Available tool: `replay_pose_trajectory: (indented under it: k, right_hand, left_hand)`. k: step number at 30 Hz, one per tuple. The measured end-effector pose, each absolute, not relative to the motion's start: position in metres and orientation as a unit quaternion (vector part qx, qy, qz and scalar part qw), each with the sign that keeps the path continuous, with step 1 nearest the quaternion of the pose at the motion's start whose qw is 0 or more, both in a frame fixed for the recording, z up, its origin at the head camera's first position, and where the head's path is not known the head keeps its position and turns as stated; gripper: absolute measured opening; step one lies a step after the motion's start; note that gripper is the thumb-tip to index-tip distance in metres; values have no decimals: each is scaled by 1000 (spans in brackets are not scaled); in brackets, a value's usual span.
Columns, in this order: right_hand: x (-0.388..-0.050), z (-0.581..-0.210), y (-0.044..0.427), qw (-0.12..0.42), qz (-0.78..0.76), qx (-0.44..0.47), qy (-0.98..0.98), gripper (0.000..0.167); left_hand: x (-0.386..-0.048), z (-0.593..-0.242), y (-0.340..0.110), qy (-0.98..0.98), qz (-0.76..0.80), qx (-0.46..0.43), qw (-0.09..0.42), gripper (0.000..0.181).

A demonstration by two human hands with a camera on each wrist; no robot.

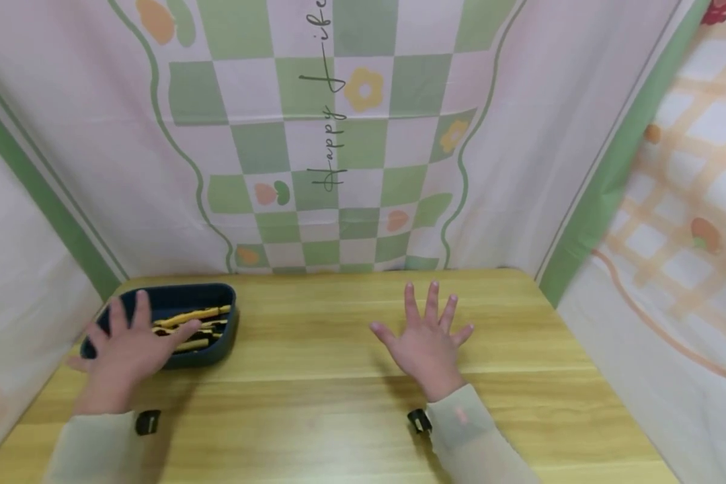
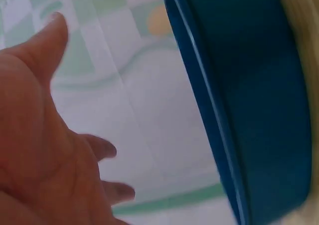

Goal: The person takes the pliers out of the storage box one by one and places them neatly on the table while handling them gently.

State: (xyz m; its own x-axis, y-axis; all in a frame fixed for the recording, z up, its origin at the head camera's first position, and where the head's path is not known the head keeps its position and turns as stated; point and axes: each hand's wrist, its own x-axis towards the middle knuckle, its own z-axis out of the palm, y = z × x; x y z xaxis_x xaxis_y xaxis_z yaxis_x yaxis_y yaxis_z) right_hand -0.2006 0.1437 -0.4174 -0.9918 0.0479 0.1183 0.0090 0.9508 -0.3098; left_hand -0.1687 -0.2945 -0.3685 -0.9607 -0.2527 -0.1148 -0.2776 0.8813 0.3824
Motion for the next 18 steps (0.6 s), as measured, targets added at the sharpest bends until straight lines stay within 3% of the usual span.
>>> replay_pose_trajectory:
  k: [6, 13, 18]
  right_hand:
    - [-200, -413, 149, 56, 159, -24, -985, 110]
    - [-200, -413, 152, 46, 166, -28, -985, 110]
    - [-200, -413, 154, 45, 168, -27, -984, 110]
  left_hand:
    - [-171, -366, -352, 962, 202, -176, 47, 134]
    - [-183, -380, -408, 972, 225, -27, 60, 122]
    - [-185, -390, -432, 956, 278, 0, 97, 118]
